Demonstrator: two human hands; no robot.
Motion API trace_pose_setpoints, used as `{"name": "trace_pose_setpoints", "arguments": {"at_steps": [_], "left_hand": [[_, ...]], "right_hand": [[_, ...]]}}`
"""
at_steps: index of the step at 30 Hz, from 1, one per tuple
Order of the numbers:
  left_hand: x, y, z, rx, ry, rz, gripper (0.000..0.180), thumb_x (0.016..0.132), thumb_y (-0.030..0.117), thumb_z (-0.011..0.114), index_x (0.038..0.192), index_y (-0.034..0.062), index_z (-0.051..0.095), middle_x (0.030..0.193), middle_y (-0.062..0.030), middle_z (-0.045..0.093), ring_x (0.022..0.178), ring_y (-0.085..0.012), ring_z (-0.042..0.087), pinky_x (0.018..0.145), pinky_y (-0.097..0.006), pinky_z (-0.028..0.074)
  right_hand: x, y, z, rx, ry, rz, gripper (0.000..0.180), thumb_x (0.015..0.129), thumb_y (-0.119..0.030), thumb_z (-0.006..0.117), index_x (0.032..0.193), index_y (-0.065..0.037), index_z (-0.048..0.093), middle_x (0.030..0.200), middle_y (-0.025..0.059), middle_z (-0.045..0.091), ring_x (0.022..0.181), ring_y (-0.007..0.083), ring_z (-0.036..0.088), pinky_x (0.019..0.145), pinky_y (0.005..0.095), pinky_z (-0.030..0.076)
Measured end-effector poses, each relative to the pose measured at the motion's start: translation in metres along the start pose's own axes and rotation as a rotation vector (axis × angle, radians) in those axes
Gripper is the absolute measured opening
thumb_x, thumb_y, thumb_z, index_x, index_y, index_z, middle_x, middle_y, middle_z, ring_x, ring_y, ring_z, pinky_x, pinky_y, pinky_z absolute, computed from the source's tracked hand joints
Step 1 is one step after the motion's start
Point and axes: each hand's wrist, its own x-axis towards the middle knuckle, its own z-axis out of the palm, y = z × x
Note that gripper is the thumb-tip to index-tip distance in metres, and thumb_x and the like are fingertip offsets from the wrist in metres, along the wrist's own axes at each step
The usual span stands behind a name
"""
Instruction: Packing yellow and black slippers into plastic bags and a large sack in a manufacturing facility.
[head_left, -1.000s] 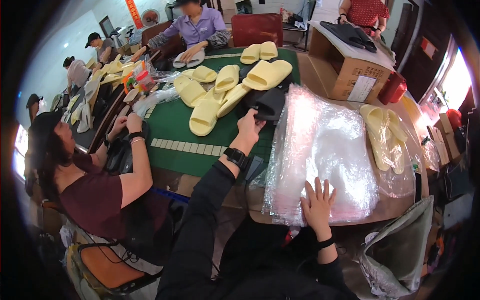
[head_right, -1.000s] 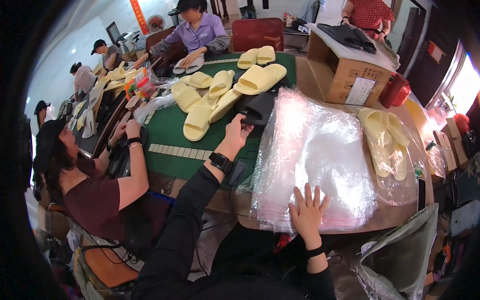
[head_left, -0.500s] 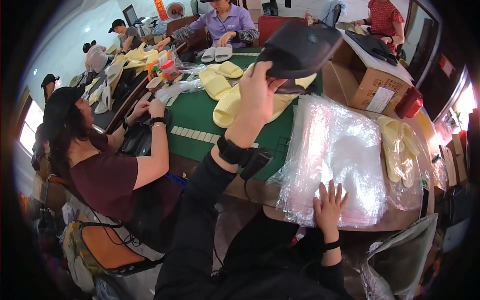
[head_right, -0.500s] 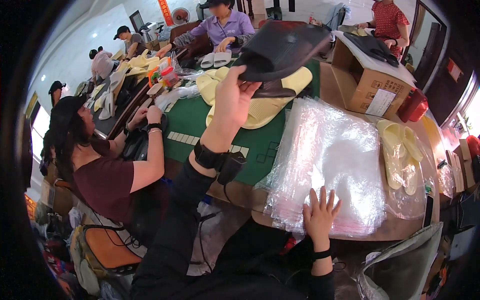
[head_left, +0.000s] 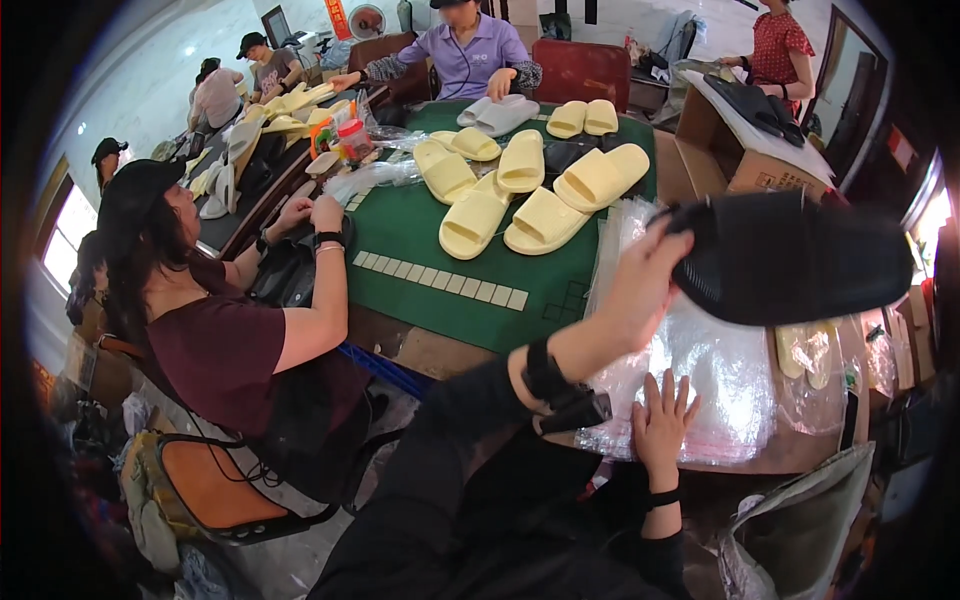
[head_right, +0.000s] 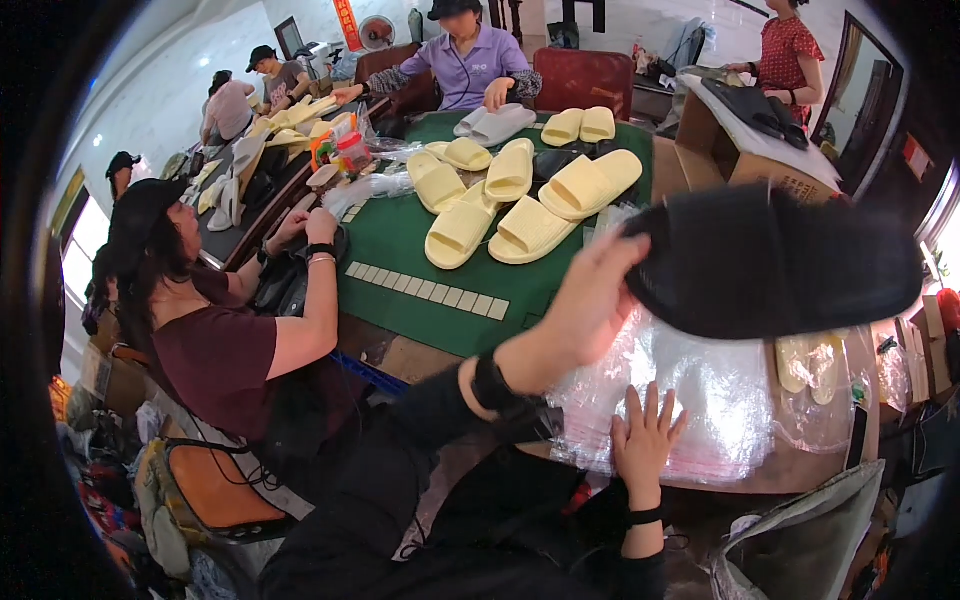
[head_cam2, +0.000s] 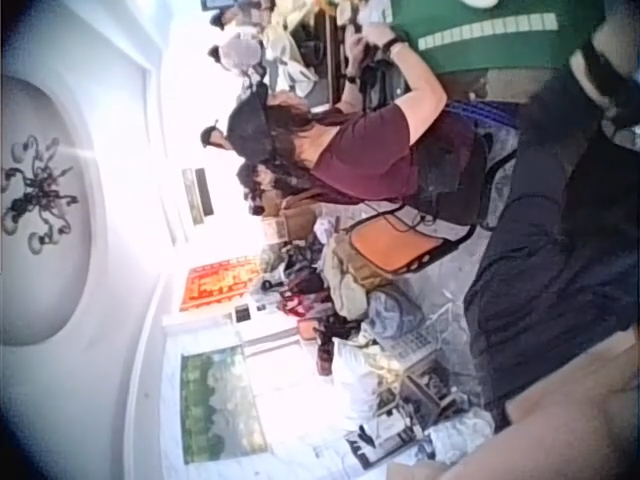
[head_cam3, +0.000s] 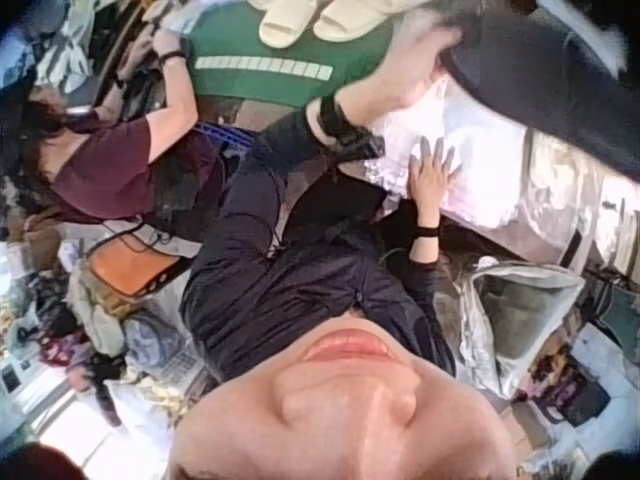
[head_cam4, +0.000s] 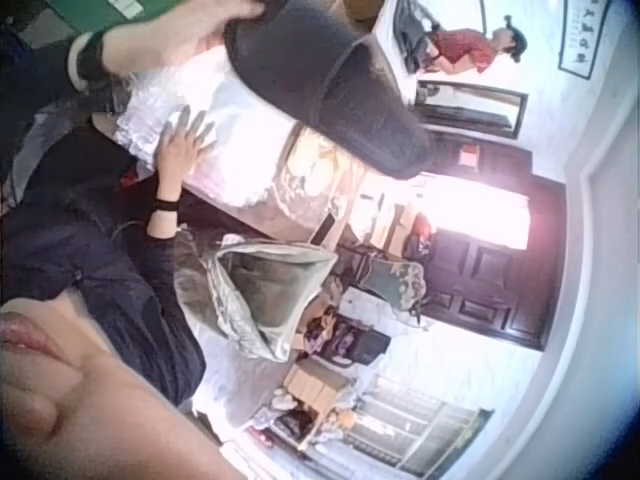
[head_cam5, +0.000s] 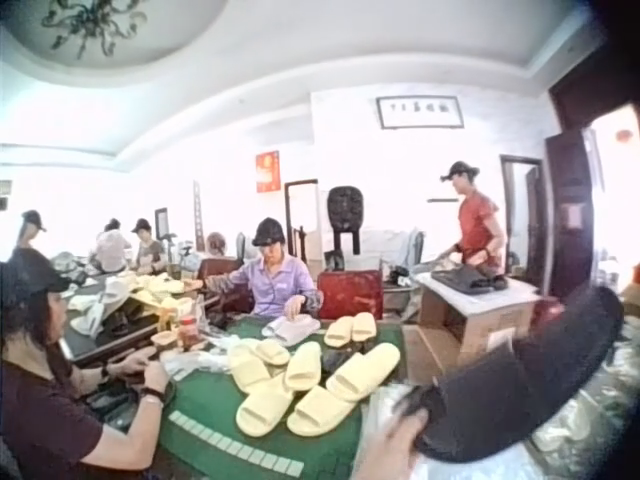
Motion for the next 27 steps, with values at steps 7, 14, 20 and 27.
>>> {"name": "trace_pose_setpoints", "arguments": {"at_steps": [7,14,20,27], "left_hand": [[-0.028,-0.082,-0.077,0.328,0.278,-0.174,0.030,0.095,0.018,0.053,0.116,-0.0012,0.058,0.107,-0.0063,0.064,0.097,-0.0139,0.059,0.085,-0.028,0.046],[-0.040,-0.078,-0.082,0.406,0.359,-0.318,0.034,0.096,0.026,0.054,0.113,-0.0019,0.060,0.101,-0.0065,0.065,0.092,-0.0125,0.058,0.082,-0.027,0.045],[-0.054,-0.099,-0.097,0.520,0.343,-0.278,0.038,0.096,0.030,0.054,0.115,-0.0030,0.057,0.106,-0.0080,0.063,0.097,-0.0129,0.055,0.084,-0.028,0.044],[-0.062,-0.115,-0.120,0.644,0.425,-0.239,0.036,0.097,0.033,0.053,0.110,-0.0004,0.057,0.101,-0.0070,0.061,0.093,-0.0126,0.054,0.082,-0.029,0.044]], "right_hand": [[-0.001,0.000,0.007,-0.028,-0.024,0.036,0.048,0.089,-0.038,0.054,0.132,-0.017,0.053,0.139,0.0141,0.046,0.133,0.0399,0.033,0.113,0.0580,0.008],[-0.006,0.002,0.013,0.000,-0.036,0.103,0.045,0.089,-0.040,0.053,0.118,-0.007,0.062,0.127,0.0165,0.057,0.124,0.0385,0.045,0.108,0.0576,0.021],[-0.007,0.004,0.017,0.057,0.041,0.105,0.040,0.089,-0.039,0.055,0.107,-0.006,0.067,0.118,0.0155,0.062,0.117,0.0364,0.051,0.102,0.0567,0.027],[-0.006,-0.003,-0.027,0.145,-0.268,0.176,0.040,0.088,-0.038,0.057,0.107,-0.005,0.066,0.115,0.0201,0.062,0.112,0.0370,0.054,0.101,0.0546,0.029]]}}
